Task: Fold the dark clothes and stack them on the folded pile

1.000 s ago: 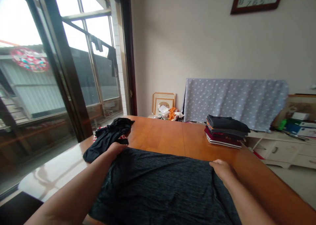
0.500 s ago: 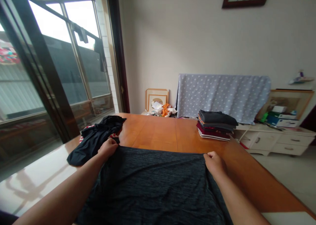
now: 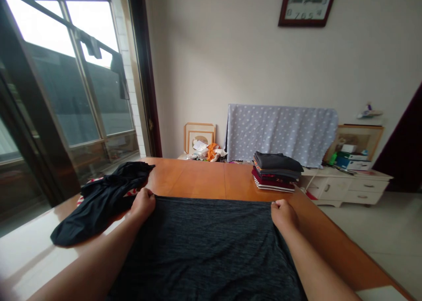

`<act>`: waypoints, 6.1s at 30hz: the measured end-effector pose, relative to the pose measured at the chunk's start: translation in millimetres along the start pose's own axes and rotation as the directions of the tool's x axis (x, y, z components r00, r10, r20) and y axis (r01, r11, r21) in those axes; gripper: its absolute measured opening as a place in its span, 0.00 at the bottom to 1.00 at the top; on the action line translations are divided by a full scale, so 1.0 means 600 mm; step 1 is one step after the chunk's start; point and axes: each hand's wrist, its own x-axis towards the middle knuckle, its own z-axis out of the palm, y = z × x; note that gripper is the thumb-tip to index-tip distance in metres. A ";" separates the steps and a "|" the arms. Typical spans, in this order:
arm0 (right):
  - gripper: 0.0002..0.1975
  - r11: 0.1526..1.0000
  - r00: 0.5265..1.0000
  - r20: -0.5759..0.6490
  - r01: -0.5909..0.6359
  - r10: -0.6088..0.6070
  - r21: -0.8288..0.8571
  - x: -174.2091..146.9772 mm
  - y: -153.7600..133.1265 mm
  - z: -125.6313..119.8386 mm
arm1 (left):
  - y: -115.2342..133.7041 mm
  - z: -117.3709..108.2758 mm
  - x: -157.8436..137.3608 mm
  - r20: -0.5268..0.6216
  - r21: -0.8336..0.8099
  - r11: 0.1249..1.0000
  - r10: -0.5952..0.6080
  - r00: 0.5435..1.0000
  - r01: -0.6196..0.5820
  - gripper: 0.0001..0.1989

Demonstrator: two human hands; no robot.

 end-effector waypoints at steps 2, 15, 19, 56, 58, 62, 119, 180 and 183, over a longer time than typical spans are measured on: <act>0.20 0.998 0.999 0.007 0.047 -0.047 -0.048 -0.001 -0.004 0.002 | 0.012 -0.002 -0.003 -0.017 0.048 0.999 0.013 1.000 -0.013 0.12; 0.37 0.825 0.829 0.363 0.520 -0.425 -0.222 -0.100 -0.069 0.018 | 0.044 0.020 -0.086 0.307 0.183 0.818 0.479 0.822 -0.545 0.31; 0.39 0.834 0.819 0.435 0.503 -0.375 -0.227 -0.094 -0.056 0.018 | 0.027 0.024 -0.080 0.374 0.186 0.818 0.453 0.809 -0.544 0.33; 0.42 0.851 0.798 0.505 0.483 -0.329 -0.208 -0.125 -0.144 0.008 | 0.121 0.034 -0.129 0.492 0.078 0.795 0.494 0.717 -0.602 0.41; 0.42 0.857 0.822 0.468 0.465 -0.324 -0.223 -0.126 -0.137 0.002 | 0.112 0.021 -0.130 0.447 0.089 0.805 0.494 0.746 -0.586 0.39; 0.43 0.876 0.874 0.398 0.403 -0.280 -0.267 -0.130 -0.105 -0.007 | 0.069 -0.008 -0.131 0.318 0.141 0.840 0.463 0.827 -0.524 0.33; 0.08 0.674 0.670 0.146 0.738 -0.728 -0.027 -0.635 -0.347 -0.064 | -0.059 -0.156 -0.393 0.156 -0.539 0.727 0.584 0.797 -0.426 0.10; 0.08 0.879 0.880 0.003 0.474 -0.475 -0.040 -0.521 -0.125 -0.146 | -0.025 -0.154 -0.407 0.165 0.035 0.829 0.546 0.822 -0.558 0.14; 0.10 0.891 0.892 0.011 0.451 -0.451 -0.056 -0.511 -0.093 -0.155 | -0.025 -0.150 -0.404 0.165 0.049 0.825 0.549 0.820 -0.562 0.15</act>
